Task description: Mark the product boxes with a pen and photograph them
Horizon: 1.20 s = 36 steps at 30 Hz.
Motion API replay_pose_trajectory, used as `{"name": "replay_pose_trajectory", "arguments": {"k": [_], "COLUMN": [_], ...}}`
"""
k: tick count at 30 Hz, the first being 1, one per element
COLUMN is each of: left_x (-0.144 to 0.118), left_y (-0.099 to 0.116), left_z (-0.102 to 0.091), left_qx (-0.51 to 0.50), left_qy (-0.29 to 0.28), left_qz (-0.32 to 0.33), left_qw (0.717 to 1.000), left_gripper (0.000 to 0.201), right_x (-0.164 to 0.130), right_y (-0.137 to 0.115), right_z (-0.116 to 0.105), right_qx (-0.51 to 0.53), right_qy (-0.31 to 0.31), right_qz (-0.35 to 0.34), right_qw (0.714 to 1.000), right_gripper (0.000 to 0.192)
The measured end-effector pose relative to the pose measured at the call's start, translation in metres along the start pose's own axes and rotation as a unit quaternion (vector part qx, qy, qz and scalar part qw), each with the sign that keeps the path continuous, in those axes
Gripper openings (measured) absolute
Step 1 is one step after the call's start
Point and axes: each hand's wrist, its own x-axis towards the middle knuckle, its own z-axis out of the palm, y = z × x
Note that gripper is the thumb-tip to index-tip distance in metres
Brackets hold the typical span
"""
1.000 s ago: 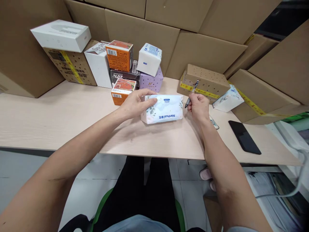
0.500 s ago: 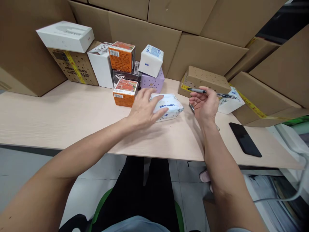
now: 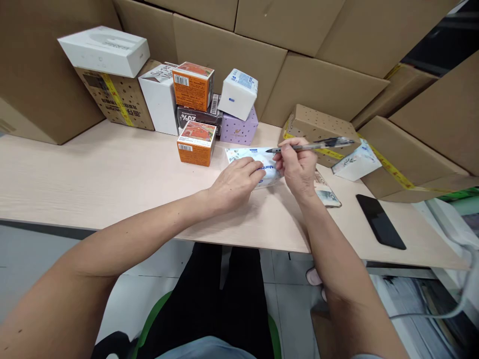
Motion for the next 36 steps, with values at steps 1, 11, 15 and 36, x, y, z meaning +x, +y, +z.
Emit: {"name": "replay_pose_trajectory", "arguments": {"k": [1,11,15,36], "left_x": [0.000,-0.001,-0.001,-0.002], "left_y": [0.003,0.008,0.008,0.001], "left_z": [0.002,0.007,0.007,0.002], "left_qx": [0.012,0.049,0.046,0.047], "left_qy": [0.006,0.015,0.011,-0.012], "left_qz": [-0.008,-0.021,-0.022,-0.028], "left_qw": [1.000,0.998,0.999,0.998], "left_gripper": [0.032,0.028,0.026,0.035], "right_x": [0.000,0.000,0.000,0.019], "right_y": [0.002,0.011,0.010,0.018], "right_z": [0.001,-0.001,0.000,-0.033], "right_qx": [-0.020,-0.069,-0.085,-0.041], "right_qy": [-0.008,-0.029,-0.041,0.099], "right_qz": [-0.007,-0.021,-0.030,0.079], "right_qw": [1.000,0.997,0.995,0.991], "right_gripper": [0.036,0.040,0.038,0.028]}}
